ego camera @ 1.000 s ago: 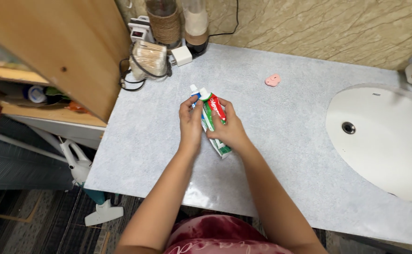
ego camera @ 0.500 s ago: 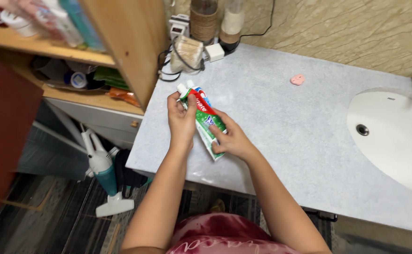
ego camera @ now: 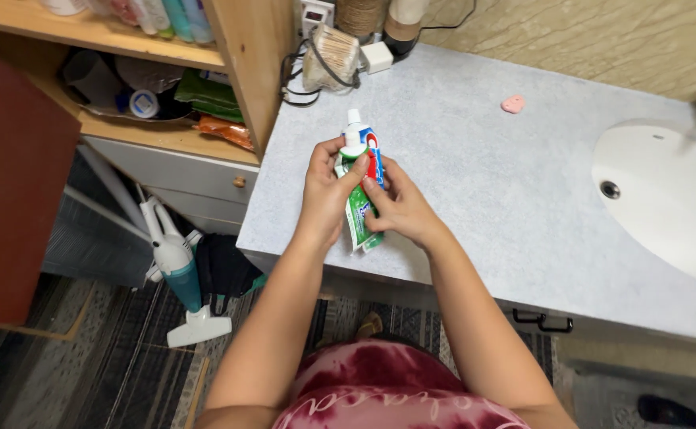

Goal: The person organizes various bathroom supplies by placing them into a cabinet under the sink. They handle wet wipes, toothpaste, and other toiletries, arranging them on shelves and in drawers. The person also washes their hands at the sink and dries them with a towel.

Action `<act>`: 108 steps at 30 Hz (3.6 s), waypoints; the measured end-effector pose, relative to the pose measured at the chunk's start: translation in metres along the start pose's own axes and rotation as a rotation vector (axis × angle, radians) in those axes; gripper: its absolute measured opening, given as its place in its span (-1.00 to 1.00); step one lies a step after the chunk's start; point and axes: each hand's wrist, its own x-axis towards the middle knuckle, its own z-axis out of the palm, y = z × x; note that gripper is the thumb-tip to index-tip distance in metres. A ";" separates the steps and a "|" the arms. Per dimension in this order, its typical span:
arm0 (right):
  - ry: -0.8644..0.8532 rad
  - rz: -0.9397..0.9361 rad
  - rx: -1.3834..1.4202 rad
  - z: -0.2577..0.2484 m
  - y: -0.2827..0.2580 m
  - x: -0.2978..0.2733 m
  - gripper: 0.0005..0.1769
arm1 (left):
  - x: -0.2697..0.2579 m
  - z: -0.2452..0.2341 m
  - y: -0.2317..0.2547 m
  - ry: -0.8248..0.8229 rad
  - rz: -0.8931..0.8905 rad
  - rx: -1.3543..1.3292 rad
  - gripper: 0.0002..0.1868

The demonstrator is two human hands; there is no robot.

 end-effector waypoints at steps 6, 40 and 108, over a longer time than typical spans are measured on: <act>0.191 0.150 0.157 0.002 0.013 -0.034 -0.67 | -0.025 0.027 -0.016 0.016 0.059 0.106 -0.23; 0.667 0.327 0.233 -0.677 0.101 -0.224 -0.83 | 0.009 0.580 -0.425 -0.447 -0.122 0.657 -0.63; 0.898 -0.128 -0.398 -0.669 0.105 -0.162 -0.44 | 0.019 0.565 -0.373 -0.247 0.011 0.795 -0.81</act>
